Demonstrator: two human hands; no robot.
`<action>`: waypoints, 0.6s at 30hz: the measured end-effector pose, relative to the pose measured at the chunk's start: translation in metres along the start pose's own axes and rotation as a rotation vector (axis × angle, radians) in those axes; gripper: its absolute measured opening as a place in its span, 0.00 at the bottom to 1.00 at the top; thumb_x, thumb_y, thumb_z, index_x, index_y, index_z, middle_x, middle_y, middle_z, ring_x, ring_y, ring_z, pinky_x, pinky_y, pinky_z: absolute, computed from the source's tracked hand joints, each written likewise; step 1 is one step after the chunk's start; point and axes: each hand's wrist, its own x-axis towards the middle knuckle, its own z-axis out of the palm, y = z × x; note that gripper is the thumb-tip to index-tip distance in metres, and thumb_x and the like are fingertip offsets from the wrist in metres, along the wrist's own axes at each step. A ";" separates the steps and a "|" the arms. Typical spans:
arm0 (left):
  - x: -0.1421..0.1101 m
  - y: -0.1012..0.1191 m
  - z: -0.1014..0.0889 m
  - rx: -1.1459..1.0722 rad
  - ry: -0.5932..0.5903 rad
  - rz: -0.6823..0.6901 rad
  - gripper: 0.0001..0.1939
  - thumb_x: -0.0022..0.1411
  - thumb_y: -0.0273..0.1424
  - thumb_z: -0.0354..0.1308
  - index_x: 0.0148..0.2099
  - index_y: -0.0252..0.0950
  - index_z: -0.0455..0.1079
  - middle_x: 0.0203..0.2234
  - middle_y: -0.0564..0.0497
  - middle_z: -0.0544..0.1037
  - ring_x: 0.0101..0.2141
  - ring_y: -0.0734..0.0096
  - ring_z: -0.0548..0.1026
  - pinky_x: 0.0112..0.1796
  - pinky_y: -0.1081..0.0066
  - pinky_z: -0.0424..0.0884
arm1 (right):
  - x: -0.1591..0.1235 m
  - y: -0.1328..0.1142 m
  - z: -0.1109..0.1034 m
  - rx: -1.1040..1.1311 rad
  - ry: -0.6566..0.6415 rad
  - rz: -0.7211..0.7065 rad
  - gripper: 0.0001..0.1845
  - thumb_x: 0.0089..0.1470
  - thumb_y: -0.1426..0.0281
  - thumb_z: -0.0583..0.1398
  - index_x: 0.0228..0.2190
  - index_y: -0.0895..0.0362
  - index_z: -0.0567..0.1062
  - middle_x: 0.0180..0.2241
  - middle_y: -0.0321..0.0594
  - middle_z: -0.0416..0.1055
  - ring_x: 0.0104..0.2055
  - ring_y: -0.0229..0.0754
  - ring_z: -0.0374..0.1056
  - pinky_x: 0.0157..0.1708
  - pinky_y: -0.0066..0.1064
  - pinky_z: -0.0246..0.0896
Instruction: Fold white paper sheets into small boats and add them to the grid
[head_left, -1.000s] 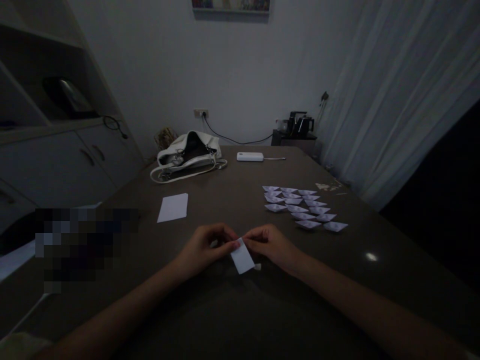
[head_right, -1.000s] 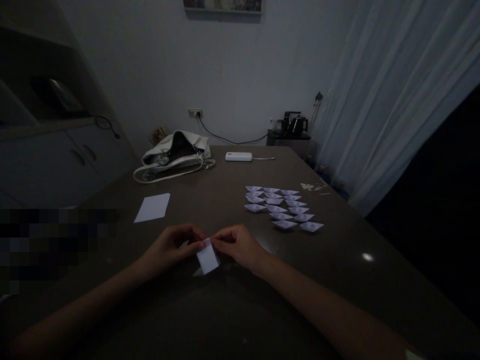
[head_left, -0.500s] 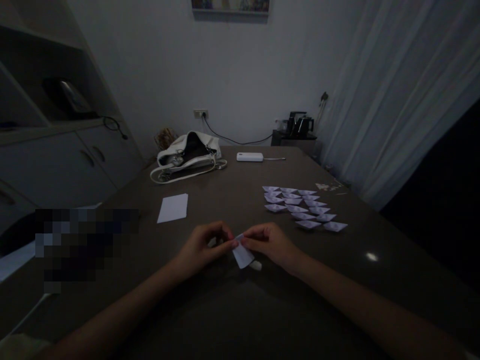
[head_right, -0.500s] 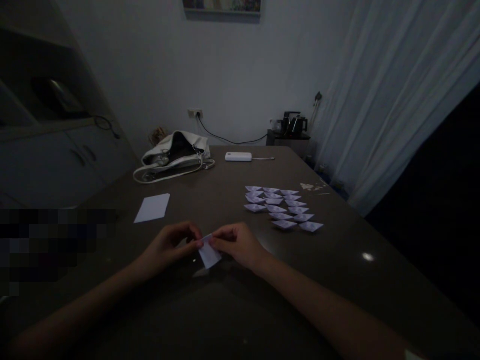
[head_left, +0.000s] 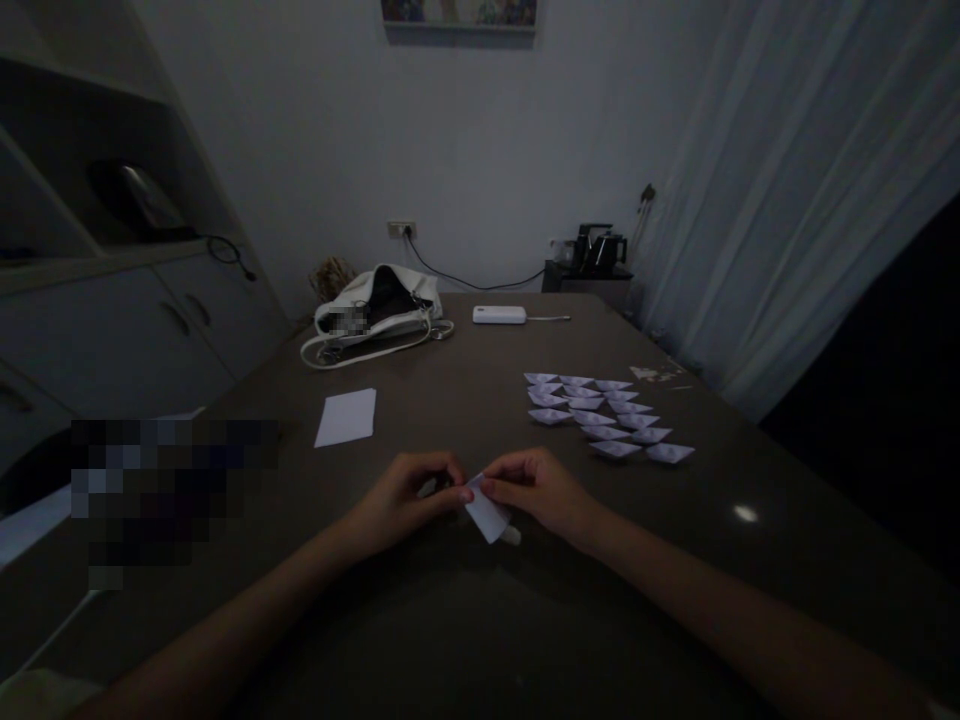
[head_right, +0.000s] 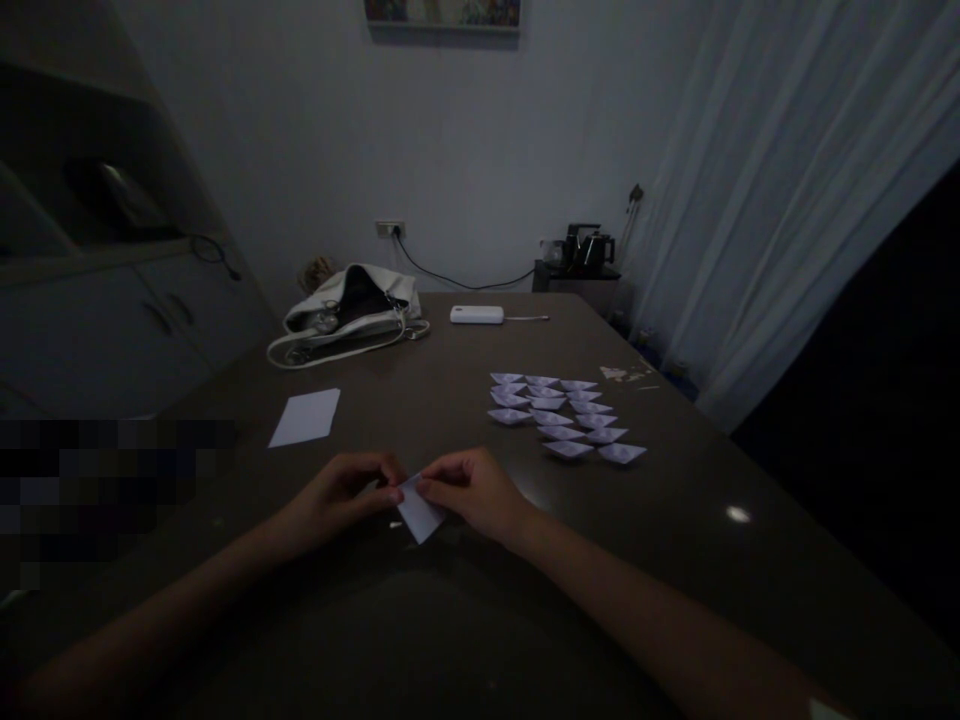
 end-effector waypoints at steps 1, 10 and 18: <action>0.000 0.001 0.000 0.002 -0.004 -0.002 0.13 0.60 0.37 0.57 0.31 0.32 0.70 0.24 0.51 0.73 0.28 0.71 0.69 0.31 0.72 0.64 | 0.000 0.000 0.000 -0.009 -0.003 -0.009 0.10 0.49 0.65 0.64 0.31 0.59 0.79 0.26 0.37 0.74 0.27 0.34 0.66 0.28 0.26 0.58; 0.002 -0.001 0.003 0.037 0.002 -0.043 0.14 0.59 0.38 0.57 0.29 0.32 0.68 0.23 0.52 0.70 0.27 0.73 0.67 0.29 0.73 0.65 | -0.001 0.001 0.001 -0.214 0.034 -0.146 0.10 0.52 0.66 0.60 0.30 0.59 0.78 0.26 0.38 0.74 0.28 0.36 0.67 0.28 0.27 0.59; 0.003 -0.003 0.006 -0.129 0.129 -0.153 0.16 0.54 0.40 0.63 0.35 0.32 0.67 0.26 0.51 0.74 0.28 0.71 0.72 0.29 0.72 0.68 | 0.000 0.001 0.000 -0.232 0.158 -0.188 0.10 0.51 0.66 0.61 0.28 0.60 0.77 0.26 0.40 0.74 0.28 0.38 0.68 0.29 0.28 0.62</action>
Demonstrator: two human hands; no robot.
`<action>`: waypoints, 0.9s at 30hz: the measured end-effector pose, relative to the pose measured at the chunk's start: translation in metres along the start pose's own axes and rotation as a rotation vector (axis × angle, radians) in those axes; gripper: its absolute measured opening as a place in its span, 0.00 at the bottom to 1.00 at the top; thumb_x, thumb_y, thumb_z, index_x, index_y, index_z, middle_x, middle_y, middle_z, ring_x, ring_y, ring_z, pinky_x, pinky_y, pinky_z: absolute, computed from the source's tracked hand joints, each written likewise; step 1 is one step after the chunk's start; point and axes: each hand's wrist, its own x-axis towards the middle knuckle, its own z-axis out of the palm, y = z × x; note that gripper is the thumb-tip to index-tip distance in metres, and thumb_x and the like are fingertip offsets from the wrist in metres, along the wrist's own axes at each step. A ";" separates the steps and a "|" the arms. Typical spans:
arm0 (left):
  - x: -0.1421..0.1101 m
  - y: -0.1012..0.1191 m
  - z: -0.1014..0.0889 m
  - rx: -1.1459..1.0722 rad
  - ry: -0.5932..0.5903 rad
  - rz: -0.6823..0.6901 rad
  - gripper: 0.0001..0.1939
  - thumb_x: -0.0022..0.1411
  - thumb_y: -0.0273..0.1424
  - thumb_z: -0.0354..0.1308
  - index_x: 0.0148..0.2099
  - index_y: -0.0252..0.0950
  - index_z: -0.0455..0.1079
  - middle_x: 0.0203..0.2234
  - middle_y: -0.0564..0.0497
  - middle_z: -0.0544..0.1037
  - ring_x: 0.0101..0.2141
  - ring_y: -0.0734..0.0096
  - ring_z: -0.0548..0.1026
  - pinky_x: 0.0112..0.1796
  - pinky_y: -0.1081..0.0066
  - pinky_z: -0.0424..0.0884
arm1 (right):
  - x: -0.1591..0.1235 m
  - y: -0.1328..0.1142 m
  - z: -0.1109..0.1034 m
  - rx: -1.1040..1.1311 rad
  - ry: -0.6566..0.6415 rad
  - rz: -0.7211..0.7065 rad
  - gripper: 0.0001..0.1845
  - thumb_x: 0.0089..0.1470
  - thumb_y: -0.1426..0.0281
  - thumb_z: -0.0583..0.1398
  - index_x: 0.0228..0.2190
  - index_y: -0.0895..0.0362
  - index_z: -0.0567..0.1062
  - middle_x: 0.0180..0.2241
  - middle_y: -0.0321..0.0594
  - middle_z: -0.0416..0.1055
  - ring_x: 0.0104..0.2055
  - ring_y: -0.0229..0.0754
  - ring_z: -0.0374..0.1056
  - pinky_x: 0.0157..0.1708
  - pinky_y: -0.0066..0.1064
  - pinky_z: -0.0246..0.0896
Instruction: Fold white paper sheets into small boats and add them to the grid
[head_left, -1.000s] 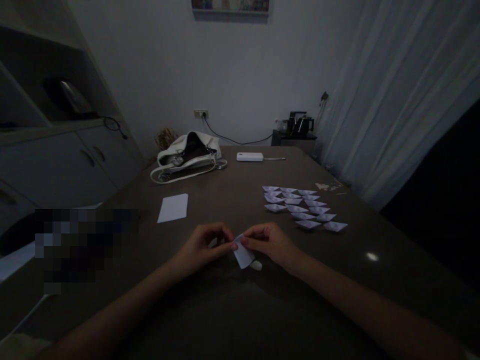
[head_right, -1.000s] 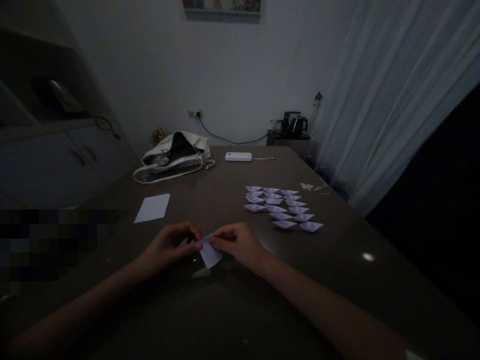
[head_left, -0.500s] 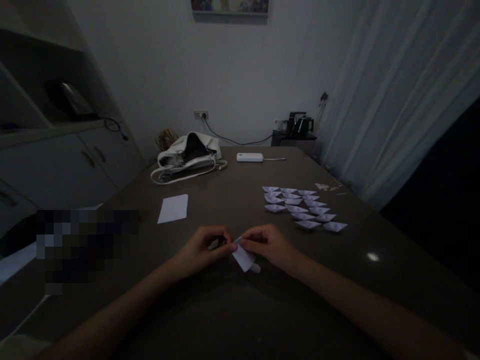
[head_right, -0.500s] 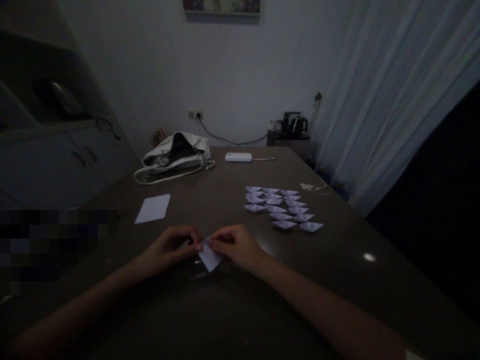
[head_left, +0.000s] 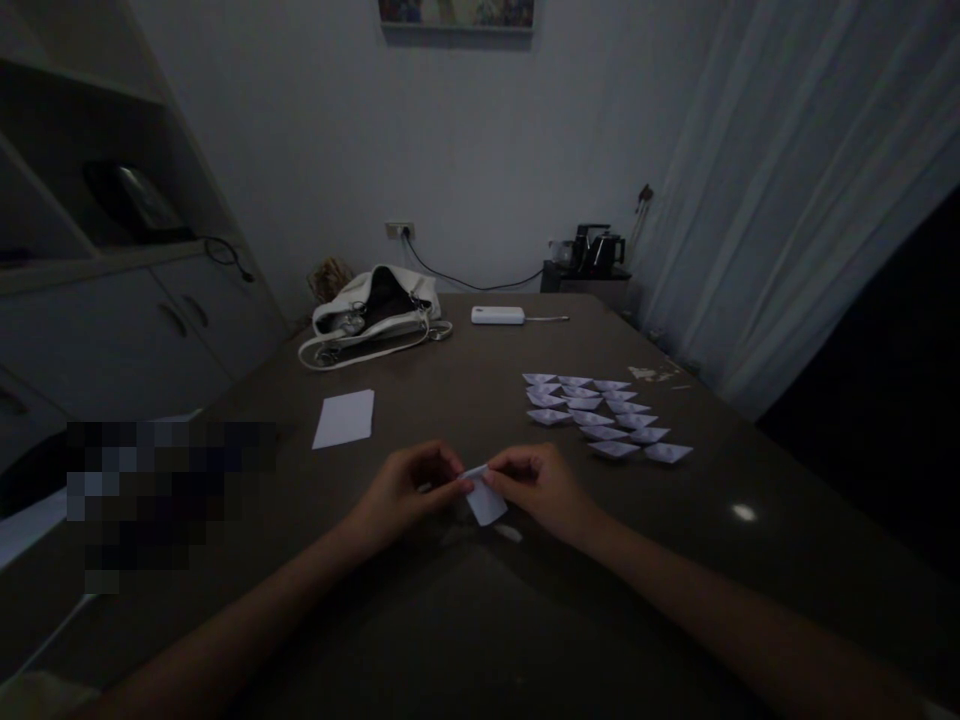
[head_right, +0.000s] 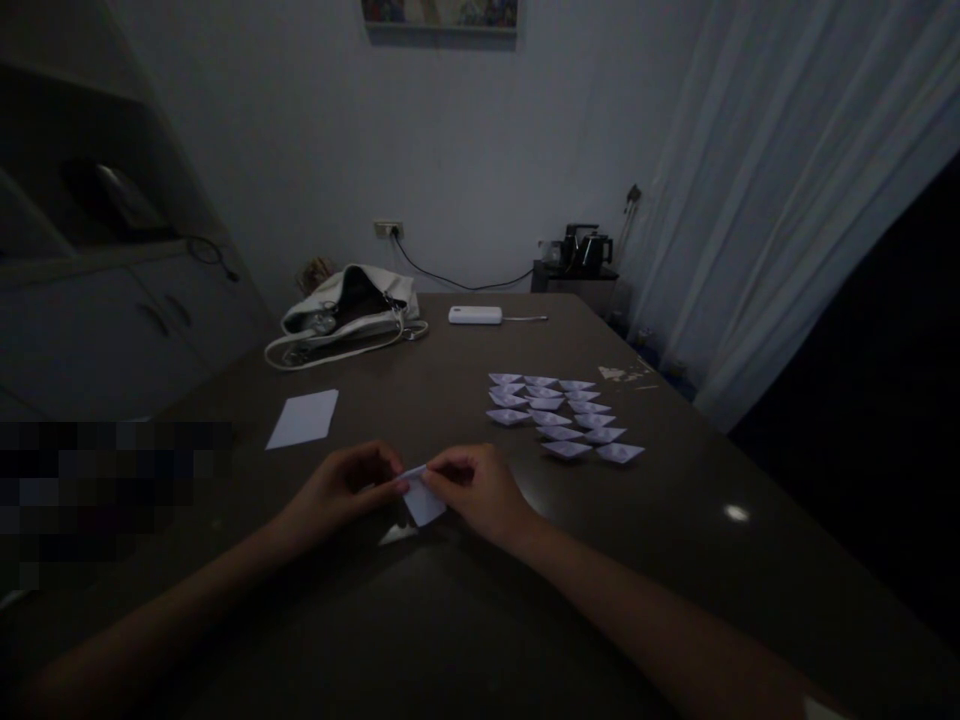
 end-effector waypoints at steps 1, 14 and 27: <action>0.000 0.001 0.000 0.005 0.007 0.010 0.16 0.54 0.40 0.63 0.35 0.32 0.67 0.26 0.51 0.74 0.28 0.71 0.72 0.29 0.73 0.68 | 0.000 0.000 0.000 -0.008 0.003 -0.005 0.10 0.51 0.66 0.60 0.28 0.60 0.77 0.26 0.40 0.74 0.28 0.38 0.68 0.29 0.28 0.62; -0.001 0.001 -0.004 0.250 -0.058 0.151 0.11 0.60 0.37 0.57 0.33 0.33 0.69 0.25 0.52 0.73 0.27 0.73 0.69 0.29 0.73 0.65 | -0.002 -0.001 0.001 -0.116 0.029 -0.072 0.09 0.52 0.67 0.60 0.28 0.60 0.78 0.25 0.38 0.74 0.27 0.36 0.68 0.27 0.26 0.59; 0.000 -0.001 0.002 -0.090 0.003 -0.004 0.16 0.55 0.37 0.61 0.42 0.31 0.68 0.32 0.47 0.76 0.32 0.68 0.74 0.34 0.69 0.69 | -0.002 -0.004 0.001 -0.069 0.082 -0.080 0.09 0.52 0.68 0.59 0.28 0.60 0.77 0.25 0.39 0.74 0.26 0.36 0.68 0.26 0.26 0.60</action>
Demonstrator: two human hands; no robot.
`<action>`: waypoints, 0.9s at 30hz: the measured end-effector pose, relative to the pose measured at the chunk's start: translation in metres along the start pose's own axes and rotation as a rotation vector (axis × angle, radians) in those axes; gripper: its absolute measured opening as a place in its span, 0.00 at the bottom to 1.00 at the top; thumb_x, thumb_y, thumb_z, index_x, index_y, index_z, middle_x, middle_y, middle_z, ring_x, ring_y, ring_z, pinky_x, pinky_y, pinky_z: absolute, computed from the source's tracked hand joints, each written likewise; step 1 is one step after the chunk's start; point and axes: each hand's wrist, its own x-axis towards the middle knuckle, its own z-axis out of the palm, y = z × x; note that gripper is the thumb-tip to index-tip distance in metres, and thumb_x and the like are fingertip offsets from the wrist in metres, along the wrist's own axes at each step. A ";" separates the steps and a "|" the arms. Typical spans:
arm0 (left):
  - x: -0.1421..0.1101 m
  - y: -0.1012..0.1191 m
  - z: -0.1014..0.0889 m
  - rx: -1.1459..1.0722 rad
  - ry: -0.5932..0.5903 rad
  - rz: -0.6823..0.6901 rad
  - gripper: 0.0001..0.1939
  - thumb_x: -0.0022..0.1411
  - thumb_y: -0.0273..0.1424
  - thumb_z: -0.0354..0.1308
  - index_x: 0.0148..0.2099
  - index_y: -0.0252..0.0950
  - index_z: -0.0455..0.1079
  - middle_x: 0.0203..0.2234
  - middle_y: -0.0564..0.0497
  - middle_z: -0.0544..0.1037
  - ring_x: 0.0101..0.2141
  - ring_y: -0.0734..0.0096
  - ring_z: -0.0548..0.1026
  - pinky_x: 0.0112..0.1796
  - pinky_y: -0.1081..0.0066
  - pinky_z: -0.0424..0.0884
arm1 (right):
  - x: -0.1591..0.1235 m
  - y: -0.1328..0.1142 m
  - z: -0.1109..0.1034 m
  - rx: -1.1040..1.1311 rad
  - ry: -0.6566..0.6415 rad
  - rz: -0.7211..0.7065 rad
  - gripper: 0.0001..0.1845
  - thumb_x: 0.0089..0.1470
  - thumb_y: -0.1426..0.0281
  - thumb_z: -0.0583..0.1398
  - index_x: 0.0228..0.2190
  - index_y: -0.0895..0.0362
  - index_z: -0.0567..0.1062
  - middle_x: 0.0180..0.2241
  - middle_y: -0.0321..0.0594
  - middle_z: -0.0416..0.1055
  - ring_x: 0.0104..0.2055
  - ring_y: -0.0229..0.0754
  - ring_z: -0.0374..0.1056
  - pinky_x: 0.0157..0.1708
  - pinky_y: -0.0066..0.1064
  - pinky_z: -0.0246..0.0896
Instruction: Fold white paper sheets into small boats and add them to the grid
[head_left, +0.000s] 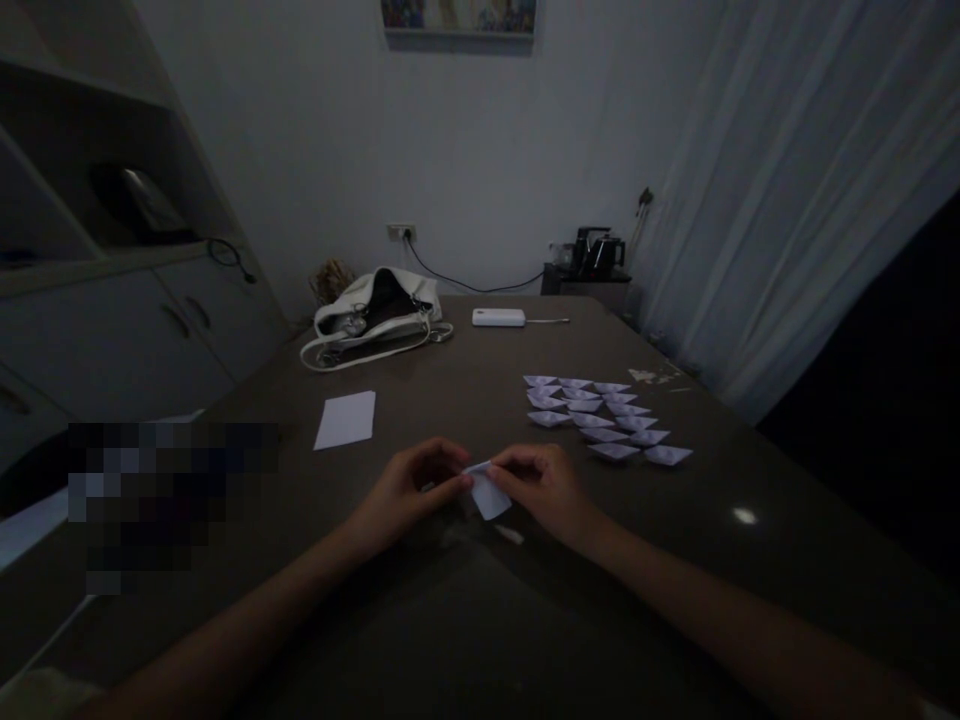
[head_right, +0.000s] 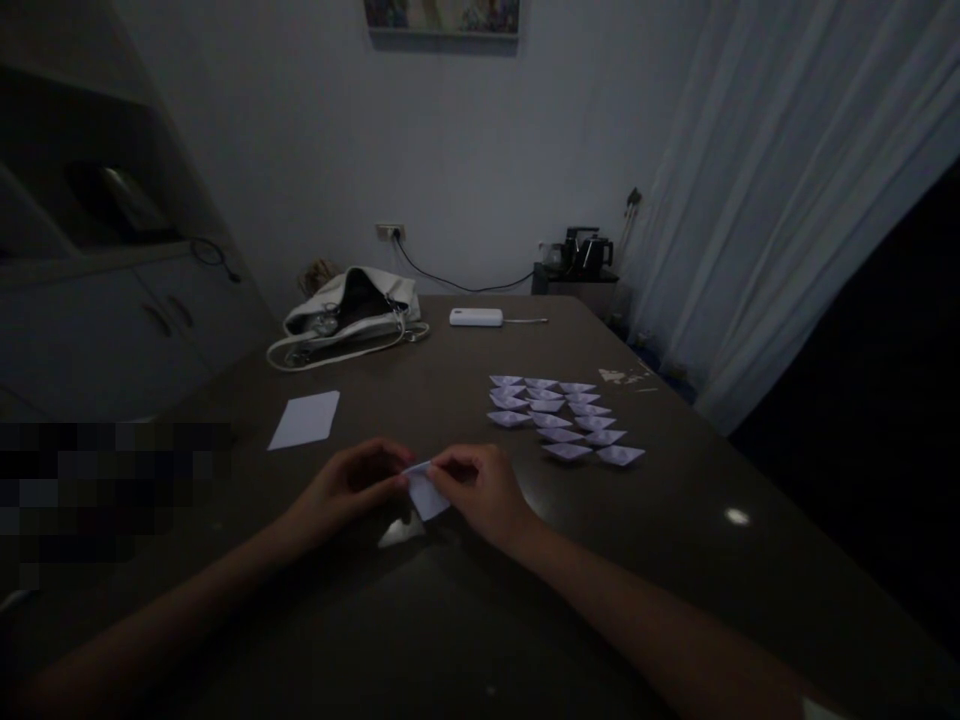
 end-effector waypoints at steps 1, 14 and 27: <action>0.000 0.000 0.000 -0.004 -0.006 -0.020 0.16 0.55 0.37 0.61 0.41 0.31 0.69 0.32 0.46 0.77 0.33 0.67 0.74 0.34 0.69 0.70 | 0.000 0.001 0.000 0.007 -0.002 0.000 0.09 0.52 0.67 0.59 0.28 0.59 0.77 0.25 0.39 0.74 0.27 0.36 0.68 0.26 0.26 0.60; 0.000 0.002 0.001 -0.019 0.028 -0.122 0.14 0.54 0.38 0.62 0.33 0.30 0.74 0.26 0.48 0.78 0.27 0.71 0.75 0.29 0.74 0.68 | -0.001 0.002 0.004 0.055 0.010 0.029 0.09 0.51 0.67 0.60 0.27 0.60 0.77 0.25 0.40 0.74 0.27 0.37 0.68 0.27 0.28 0.62; 0.000 0.006 0.002 -0.007 0.021 -0.140 0.14 0.54 0.39 0.62 0.31 0.31 0.74 0.23 0.50 0.77 0.24 0.73 0.72 0.25 0.76 0.65 | -0.002 0.003 0.004 0.016 0.008 0.032 0.08 0.51 0.68 0.60 0.27 0.60 0.77 0.25 0.39 0.73 0.26 0.36 0.68 0.27 0.26 0.61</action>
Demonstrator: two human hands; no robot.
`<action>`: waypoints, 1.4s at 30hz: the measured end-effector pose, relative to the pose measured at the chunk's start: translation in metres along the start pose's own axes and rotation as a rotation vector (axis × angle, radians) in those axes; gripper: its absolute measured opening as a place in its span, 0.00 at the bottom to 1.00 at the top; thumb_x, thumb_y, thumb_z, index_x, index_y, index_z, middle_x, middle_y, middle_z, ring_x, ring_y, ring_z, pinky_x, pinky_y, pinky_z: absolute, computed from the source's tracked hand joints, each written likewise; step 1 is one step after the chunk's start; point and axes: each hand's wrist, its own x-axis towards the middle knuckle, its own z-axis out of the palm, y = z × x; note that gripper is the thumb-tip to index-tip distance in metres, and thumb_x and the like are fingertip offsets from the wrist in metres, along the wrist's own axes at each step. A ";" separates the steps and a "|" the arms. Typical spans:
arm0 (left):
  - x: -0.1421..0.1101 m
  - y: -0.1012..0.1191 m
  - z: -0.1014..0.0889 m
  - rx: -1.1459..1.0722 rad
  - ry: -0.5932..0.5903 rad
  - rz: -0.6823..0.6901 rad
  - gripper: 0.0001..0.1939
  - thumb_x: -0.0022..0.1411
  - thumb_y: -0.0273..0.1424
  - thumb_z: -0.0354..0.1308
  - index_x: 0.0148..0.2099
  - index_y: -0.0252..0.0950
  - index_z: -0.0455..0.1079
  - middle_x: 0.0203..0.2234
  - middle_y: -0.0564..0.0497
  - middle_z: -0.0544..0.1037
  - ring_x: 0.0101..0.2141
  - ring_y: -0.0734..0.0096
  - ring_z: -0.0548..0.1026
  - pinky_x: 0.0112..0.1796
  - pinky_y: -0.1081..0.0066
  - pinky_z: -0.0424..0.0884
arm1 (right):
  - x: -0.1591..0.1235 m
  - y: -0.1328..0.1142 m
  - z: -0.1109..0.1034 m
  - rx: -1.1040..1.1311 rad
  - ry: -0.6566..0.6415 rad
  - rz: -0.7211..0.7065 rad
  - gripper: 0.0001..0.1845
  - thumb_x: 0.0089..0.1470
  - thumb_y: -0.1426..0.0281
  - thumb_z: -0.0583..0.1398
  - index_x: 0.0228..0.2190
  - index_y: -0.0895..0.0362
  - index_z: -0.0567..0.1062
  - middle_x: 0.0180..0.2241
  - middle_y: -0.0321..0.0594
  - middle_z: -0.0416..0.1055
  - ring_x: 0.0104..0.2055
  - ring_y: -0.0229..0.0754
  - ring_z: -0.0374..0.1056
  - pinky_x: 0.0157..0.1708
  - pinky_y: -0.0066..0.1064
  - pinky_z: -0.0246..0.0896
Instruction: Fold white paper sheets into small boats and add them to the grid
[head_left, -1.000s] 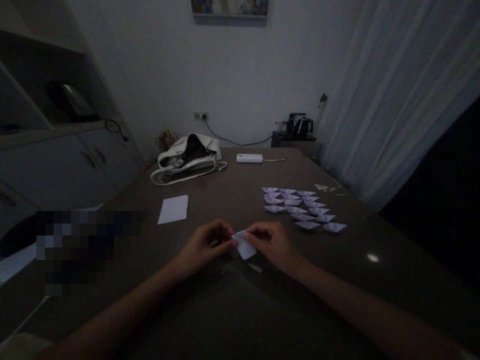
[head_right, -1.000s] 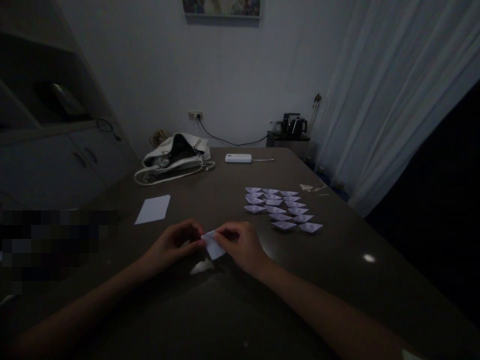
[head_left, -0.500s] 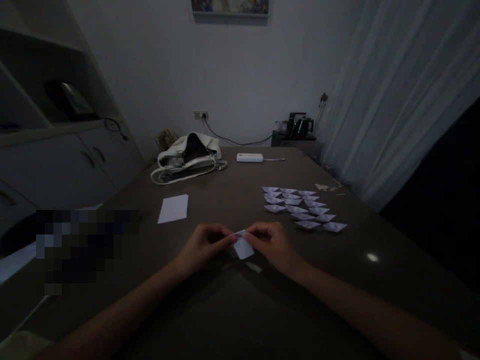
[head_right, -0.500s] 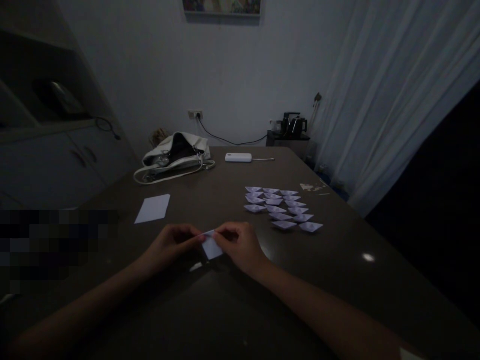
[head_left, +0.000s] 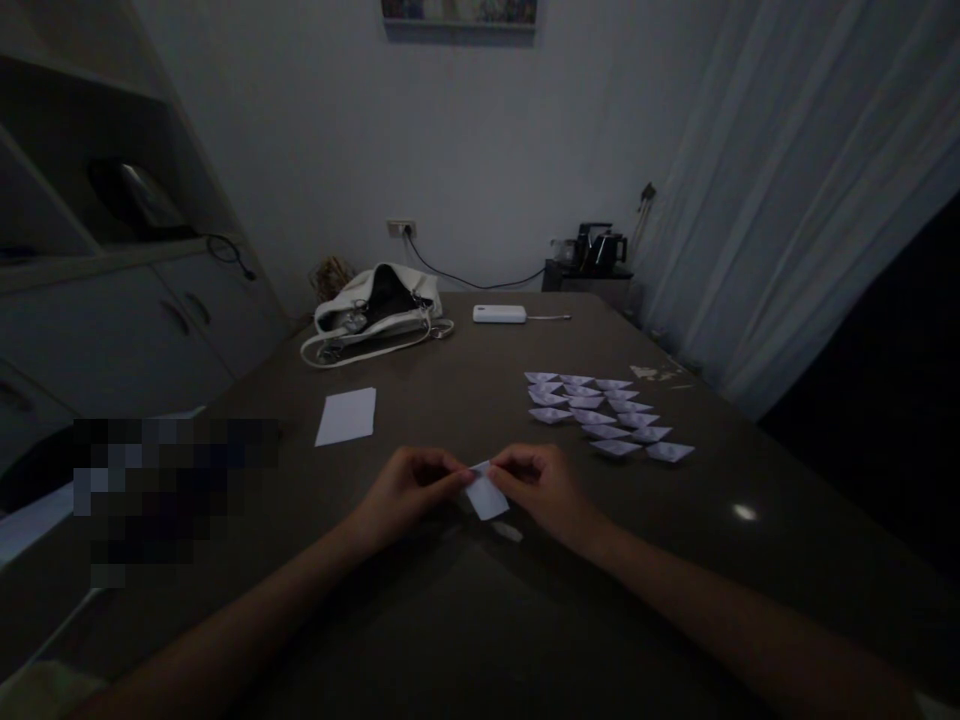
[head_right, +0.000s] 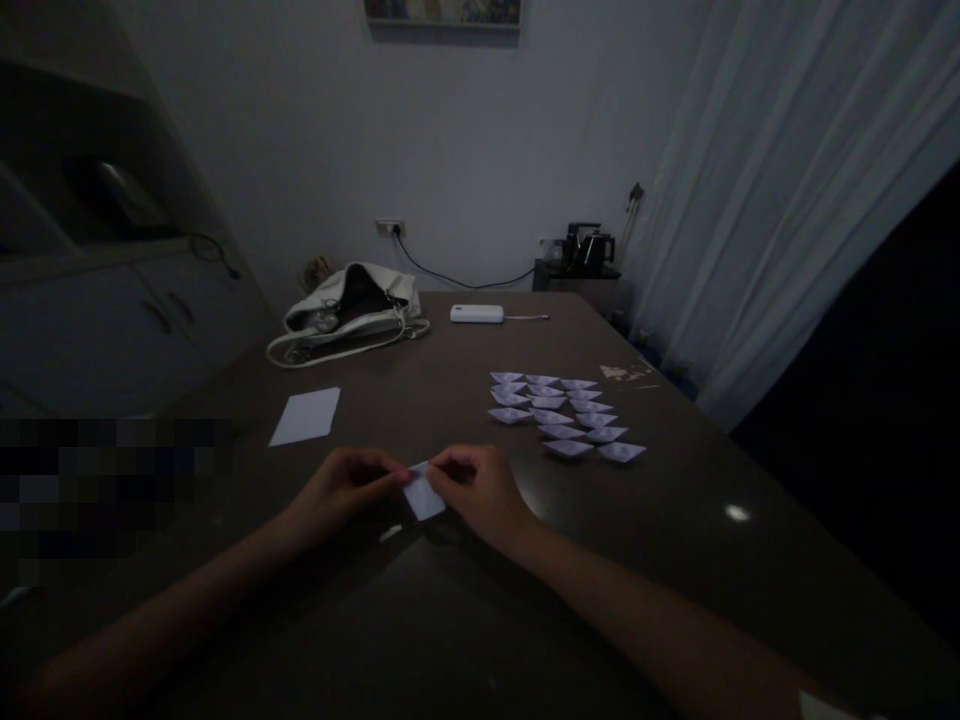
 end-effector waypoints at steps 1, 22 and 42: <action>0.000 0.000 0.000 0.001 -0.008 0.005 0.13 0.54 0.38 0.62 0.30 0.31 0.74 0.22 0.50 0.77 0.24 0.73 0.72 0.25 0.76 0.65 | 0.000 0.000 0.000 -0.009 0.000 0.001 0.08 0.51 0.69 0.60 0.26 0.60 0.76 0.24 0.39 0.74 0.26 0.36 0.68 0.26 0.26 0.61; -0.002 0.002 0.000 -0.030 0.038 0.016 0.12 0.54 0.37 0.62 0.31 0.31 0.72 0.24 0.49 0.77 0.26 0.71 0.74 0.27 0.74 0.68 | 0.003 0.004 -0.002 0.077 0.071 -0.036 0.07 0.50 0.67 0.61 0.27 0.58 0.77 0.26 0.38 0.75 0.28 0.37 0.69 0.29 0.28 0.63; -0.002 0.001 0.001 0.098 -0.021 0.042 0.17 0.57 0.42 0.58 0.28 0.32 0.71 0.21 0.52 0.73 0.23 0.74 0.69 0.23 0.77 0.61 | 0.002 -0.001 -0.001 0.053 0.076 -0.039 0.08 0.51 0.67 0.60 0.28 0.57 0.78 0.26 0.38 0.75 0.28 0.37 0.69 0.28 0.28 0.63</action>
